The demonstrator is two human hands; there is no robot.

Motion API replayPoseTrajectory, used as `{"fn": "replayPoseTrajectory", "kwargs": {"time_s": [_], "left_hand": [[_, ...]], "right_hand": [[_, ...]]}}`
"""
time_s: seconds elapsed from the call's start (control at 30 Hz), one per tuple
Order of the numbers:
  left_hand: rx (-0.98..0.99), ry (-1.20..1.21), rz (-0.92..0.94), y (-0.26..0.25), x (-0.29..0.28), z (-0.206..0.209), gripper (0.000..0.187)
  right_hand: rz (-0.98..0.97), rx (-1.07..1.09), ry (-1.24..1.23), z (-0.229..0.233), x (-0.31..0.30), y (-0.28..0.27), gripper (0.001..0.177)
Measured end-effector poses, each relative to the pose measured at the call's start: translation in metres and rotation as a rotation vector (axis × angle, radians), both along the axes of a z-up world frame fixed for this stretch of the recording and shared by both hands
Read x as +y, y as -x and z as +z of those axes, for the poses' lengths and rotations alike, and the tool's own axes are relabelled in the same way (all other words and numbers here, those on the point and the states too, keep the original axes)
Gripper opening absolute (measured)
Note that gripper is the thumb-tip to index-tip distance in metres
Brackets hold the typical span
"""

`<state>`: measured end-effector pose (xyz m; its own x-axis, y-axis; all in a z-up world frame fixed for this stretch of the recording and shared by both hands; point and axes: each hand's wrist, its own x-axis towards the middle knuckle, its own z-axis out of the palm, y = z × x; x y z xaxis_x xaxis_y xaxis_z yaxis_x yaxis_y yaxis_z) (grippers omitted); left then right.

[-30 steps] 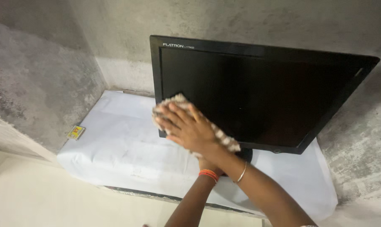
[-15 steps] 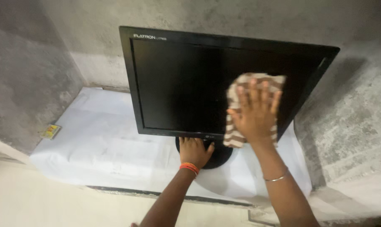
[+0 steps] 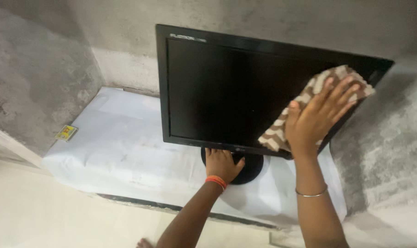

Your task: The person wipes the screen and the base of a black computer monitor using a striped cloth. The person cleans the front screen surface and the stand area while standing in front of the monitor.

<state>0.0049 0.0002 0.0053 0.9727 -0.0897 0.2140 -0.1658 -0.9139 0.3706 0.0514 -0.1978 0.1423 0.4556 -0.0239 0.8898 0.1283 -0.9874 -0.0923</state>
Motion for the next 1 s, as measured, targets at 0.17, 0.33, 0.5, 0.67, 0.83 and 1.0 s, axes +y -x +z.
{"fn": "replayPoseTrajectory", "kwargs": {"time_s": [0.17,0.33,0.5,0.67,0.83,1.0], "left_hand": [[-0.089,0.150,-0.011,-0.001,0.004,-0.004,0.073],[-0.076,0.064,0.007,-0.004,0.005,-0.004,0.081],[-0.045,0.063,-0.066,-0.004,0.008,0.004,0.082],[0.067,0.074,-0.080,-0.008,0.007,-0.015,0.058],[-0.166,0.438,-0.099,-0.023,-0.010,-0.087,0.055],[-0.296,0.165,-0.156,-0.019,-0.006,-0.074,0.051]], "right_hand": [[-0.011,0.044,0.200,0.014,0.062,-0.014,0.086],[0.066,-0.041,0.296,0.028,0.127,-0.032,0.088],[0.226,-0.107,0.381,0.039,0.203,-0.030,0.091],[0.282,0.643,0.470,0.053,0.250,-0.010,0.088],[0.448,0.351,0.602,0.007,0.261,-0.012,0.088],[0.361,-0.048,0.837,-0.039,0.225,0.004,0.092]]}}
